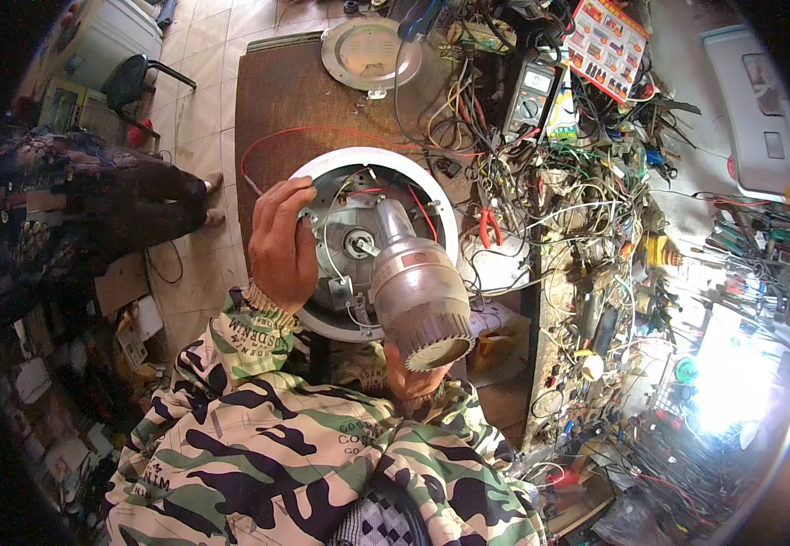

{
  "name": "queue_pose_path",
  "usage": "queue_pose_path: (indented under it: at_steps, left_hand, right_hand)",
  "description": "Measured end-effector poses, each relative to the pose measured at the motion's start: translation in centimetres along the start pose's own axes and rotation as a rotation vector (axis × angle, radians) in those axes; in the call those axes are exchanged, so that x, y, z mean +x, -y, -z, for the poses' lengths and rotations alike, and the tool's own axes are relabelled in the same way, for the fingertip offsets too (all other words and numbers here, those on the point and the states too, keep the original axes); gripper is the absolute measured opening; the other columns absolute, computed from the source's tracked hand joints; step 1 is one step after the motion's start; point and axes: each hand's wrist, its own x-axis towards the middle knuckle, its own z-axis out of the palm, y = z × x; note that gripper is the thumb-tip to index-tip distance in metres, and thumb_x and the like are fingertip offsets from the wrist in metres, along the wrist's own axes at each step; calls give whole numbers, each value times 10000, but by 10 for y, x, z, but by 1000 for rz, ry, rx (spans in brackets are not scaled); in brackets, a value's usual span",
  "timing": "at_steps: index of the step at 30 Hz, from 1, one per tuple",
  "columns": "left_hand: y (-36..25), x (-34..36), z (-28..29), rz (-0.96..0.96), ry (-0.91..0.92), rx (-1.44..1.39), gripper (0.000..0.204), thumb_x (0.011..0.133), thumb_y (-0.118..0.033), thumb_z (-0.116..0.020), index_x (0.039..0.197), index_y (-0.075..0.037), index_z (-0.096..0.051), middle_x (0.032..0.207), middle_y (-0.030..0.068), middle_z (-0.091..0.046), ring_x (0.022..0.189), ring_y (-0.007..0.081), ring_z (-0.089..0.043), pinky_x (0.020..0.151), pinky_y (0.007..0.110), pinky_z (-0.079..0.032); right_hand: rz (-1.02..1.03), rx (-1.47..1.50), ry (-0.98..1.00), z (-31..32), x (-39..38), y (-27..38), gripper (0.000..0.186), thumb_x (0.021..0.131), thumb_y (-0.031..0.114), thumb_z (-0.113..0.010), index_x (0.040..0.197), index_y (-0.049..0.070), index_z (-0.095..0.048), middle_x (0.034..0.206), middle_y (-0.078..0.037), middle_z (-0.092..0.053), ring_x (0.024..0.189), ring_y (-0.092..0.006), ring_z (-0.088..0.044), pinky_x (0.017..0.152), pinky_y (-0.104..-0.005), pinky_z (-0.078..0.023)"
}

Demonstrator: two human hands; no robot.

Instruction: The person uses a heat gun to apply heat to the interior of a white circular electronic housing, then uses multimeter probes to test internal wires and components. The person manipulates wires and holds the housing while performing these actions.

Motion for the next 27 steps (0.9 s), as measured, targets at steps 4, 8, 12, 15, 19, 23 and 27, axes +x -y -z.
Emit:
queue_pose_path:
  at_steps: [4, 8, 12, 15, 19, 23, 27]
  left_hand:
    - [-1, 0, 2, -3, 6, 0, 419, 816, 72, -566, 1223, 36, -658, 1284, 197, -670, 1232, 423, -611, 1081, 494, -488]
    - [1, 0, 1, 0, 1, 0, 428, 810, 76, -572, 1227, 32, -656, 1287, 194, -667, 1231, 419, -611, 1078, 489, -488]
    - [1, 0, 1, 4, -4, -19, 425, 807, 76, -575, 1221, 30, -657, 1283, 192, -667, 1230, 415, -613, 1075, 484, -490]
    - [2, 1, 0, 9, -15, -35, 422, 804, 75, -580, 1217, 30, -658, 1282, 190, -667, 1228, 415, -617, 1069, 483, -495]
    - [0, 0, 2, 41, 6, -70, 381, 875, 85, -560, 1243, 40, -647, 1307, 209, -661, 1246, 421, -611, 1081, 491, -484]
    - [-1, 1, 2, 59, -8, -83, 375, 869, 80, -574, 1232, 35, -657, 1306, 198, -665, 1242, 417, -616, 1077, 489, -491]
    - [-2, 2, -1, 70, -3, -98, 381, 860, 80, -584, 1229, 27, -662, 1304, 188, -669, 1243, 409, -619, 1074, 490, -497]
  right_hand:
    - [2, 23, 9, 0, -1, 1, 864, 756, 235, -852, 1452, -55, -431, 1348, -222, -548, 1221, -344, -547, 1036, -449, -451]
    - [3, 36, 19, 0, -1, 3, 812, 773, 228, -838, 1425, -55, -447, 1302, -217, -560, 1178, -332, -556, 1007, -440, -458]
    - [4, 42, 25, 1, -1, 6, 760, 790, 222, -823, 1399, -55, -462, 1257, -212, -572, 1135, -321, -564, 978, -431, -465]
    - [9, 50, 28, 3, 1, 8, 721, 803, 216, -812, 1379, -55, -473, 1222, -208, -581, 1102, -312, -570, 957, -425, -470]
    - [16, 73, 31, 5, 7, 11, 669, 820, 210, -797, 1352, -55, -488, 1177, -202, -593, 1059, -301, -578, 928, -416, -477]
    - [26, 93, 51, 6, 16, 17, 618, 837, 203, -782, 1325, -55, -503, 1131, -197, -605, 1016, -289, -587, 899, -407, -484]
    - [33, 125, 63, 7, 21, 24, 567, 854, 196, -767, 1298, -54, -518, 1086, -192, -617, 973, -278, -595, 870, -398, -491]
